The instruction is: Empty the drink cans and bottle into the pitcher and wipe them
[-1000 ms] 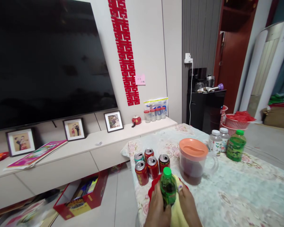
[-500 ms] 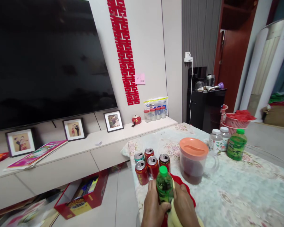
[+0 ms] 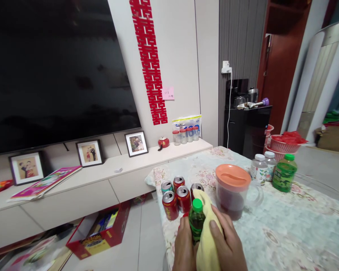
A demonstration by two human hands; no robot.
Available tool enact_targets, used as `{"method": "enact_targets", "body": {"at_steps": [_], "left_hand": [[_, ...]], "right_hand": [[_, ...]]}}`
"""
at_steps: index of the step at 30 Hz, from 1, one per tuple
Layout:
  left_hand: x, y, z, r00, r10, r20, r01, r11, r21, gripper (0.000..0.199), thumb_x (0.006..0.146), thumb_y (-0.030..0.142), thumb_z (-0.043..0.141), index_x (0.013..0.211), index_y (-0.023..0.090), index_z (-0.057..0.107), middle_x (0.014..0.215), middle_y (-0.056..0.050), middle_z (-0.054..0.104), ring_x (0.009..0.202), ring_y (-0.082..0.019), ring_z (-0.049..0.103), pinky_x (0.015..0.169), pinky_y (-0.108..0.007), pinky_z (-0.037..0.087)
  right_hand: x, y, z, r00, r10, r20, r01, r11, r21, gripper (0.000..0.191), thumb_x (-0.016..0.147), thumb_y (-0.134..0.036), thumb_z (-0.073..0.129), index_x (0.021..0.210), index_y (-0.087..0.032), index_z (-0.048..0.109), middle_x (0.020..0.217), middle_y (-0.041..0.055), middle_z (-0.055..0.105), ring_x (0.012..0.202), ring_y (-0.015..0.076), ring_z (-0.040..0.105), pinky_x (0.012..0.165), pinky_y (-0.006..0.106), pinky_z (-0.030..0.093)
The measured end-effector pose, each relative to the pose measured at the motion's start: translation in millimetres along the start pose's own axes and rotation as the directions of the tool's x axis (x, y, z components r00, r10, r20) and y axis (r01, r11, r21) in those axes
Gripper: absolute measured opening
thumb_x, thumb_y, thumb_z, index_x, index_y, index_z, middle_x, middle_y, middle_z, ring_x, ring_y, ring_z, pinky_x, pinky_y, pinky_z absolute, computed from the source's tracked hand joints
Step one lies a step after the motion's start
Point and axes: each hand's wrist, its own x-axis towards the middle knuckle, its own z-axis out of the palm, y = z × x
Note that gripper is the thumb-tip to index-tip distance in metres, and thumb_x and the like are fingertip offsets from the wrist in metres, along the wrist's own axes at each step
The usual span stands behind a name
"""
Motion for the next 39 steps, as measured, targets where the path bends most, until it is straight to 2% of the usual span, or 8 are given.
{"method": "enact_targets", "body": {"at_steps": [4, 9, 14, 18, 26, 34, 37, 39], "left_hand": [[0, -4, 3.9, 0.998, -0.064, -0.024, 0.064, 0.998, 0.017, 0.068, 0.078, 0.037, 0.060, 0.142, 0.021, 0.047, 0.138, -0.013, 0.064, 0.130, -0.034, 0.055, 0.109, -0.037, 0.043], [1, -14, 4.5, 0.998, -0.061, 0.008, 0.061, 0.996, 0.063, 0.069, 0.075, 0.028, 0.057, 0.142, 0.020, 0.045, 0.137, -0.014, 0.064, 0.128, -0.033, 0.057, 0.106, -0.037, 0.044], [-1, -16, 3.8, 0.999, 0.002, 0.042, -0.007, 0.993, 0.117, 0.068, 0.069, 0.016, 0.052, 0.137, 0.018, 0.049, 0.132, -0.013, 0.066, 0.122, -0.029, 0.060, 0.103, -0.033, 0.044], [-1, -2, 1.4, 0.995, -0.097, 0.017, 0.095, 0.991, 0.091, 0.072, 0.062, 0.011, 0.054, 0.133, 0.023, 0.053, 0.132, -0.007, 0.067, 0.124, -0.026, 0.059, 0.105, -0.030, 0.042], [3, 7, 0.7, 0.993, -0.120, 0.007, 0.119, 0.989, 0.083, 0.057, 0.069, 0.017, 0.062, 0.126, 0.022, 0.061, 0.129, -0.009, 0.067, 0.125, -0.028, 0.059, 0.106, -0.034, 0.043], [-1, -16, 17.4, 0.998, 0.025, -0.058, -0.029, 0.997, -0.073, 0.057, 0.077, 0.033, 0.069, 0.131, 0.019, 0.058, 0.129, -0.014, 0.065, 0.123, -0.032, 0.058, 0.106, -0.039, 0.047], [3, -18, 20.9, 0.995, -0.084, -0.047, 0.076, 0.985, -0.157, 0.052, 0.087, 0.046, 0.057, 0.131, 0.019, 0.057, 0.130, -0.013, 0.066, 0.121, -0.030, 0.060, 0.108, -0.039, 0.046], [6, -16, 21.6, 0.981, -0.188, -0.045, 0.175, 0.964, -0.199, 0.050, 0.094, 0.050, 0.044, 0.131, 0.019, 0.059, 0.131, -0.011, 0.068, 0.121, -0.028, 0.061, 0.109, -0.037, 0.045]], "right_hand": [[-1, -2, 9, 0.995, -0.088, 0.037, 0.088, 0.996, -0.009, 0.057, 0.098, -0.055, 0.041, 0.139, -0.022, 0.062, 0.139, 0.0111, 0.058, 0.132, 0.0252, 0.055, 0.114, 0.035, 0.043], [8, 16, 20, 0.998, 0.042, 0.050, -0.045, 0.997, 0.062, 0.052, 0.094, -0.057, 0.041, 0.118, -0.022, 0.072, 0.126, 0.0110, 0.068, 0.125, 0.0257, 0.060, 0.108, 0.033, 0.047], [18, 33, 17, 0.989, 0.095, 0.112, -0.101, 0.994, 0.047, 0.040, 0.089, -0.050, 0.043, 0.082, -0.022, 0.070, 0.093, 0.0096, 0.075, 0.092, 0.0246, 0.070, 0.089, 0.033, 0.055], [20, 34, 17, 0.985, 0.114, 0.131, -0.113, 0.994, -0.014, 0.035, 0.085, -0.044, 0.043, 0.067, -0.023, 0.065, 0.074, 0.0067, 0.072, 0.071, 0.0233, 0.068, 0.069, 0.034, 0.055], [17, 29, 14, 0.984, 0.071, 0.164, -0.038, 0.980, -0.193, 0.022, 0.076, -0.041, 0.058, 0.060, -0.027, 0.066, 0.069, 0.0033, 0.070, 0.072, 0.0240, 0.062, 0.071, 0.034, 0.047], [13, 24, 1, 0.990, 0.115, 0.084, -0.105, 0.988, -0.112, 0.040, 0.082, -0.050, 0.043, 0.084, -0.023, 0.073, 0.091, 0.0107, 0.075, 0.093, 0.0274, 0.070, 0.088, 0.038, 0.055], [8, 12, -5, 0.998, 0.043, 0.035, -0.039, 0.994, -0.098, 0.043, 0.090, -0.055, 0.046, 0.100, -0.022, 0.071, 0.106, 0.0119, 0.075, 0.104, 0.0270, 0.068, 0.093, 0.036, 0.055], [5, 5, -4, 0.996, -0.089, -0.023, 0.085, 0.988, -0.132, 0.042, 0.096, -0.053, 0.044, 0.111, -0.022, 0.068, 0.111, 0.0119, 0.073, 0.106, 0.0259, 0.067, 0.093, 0.037, 0.056]]}}
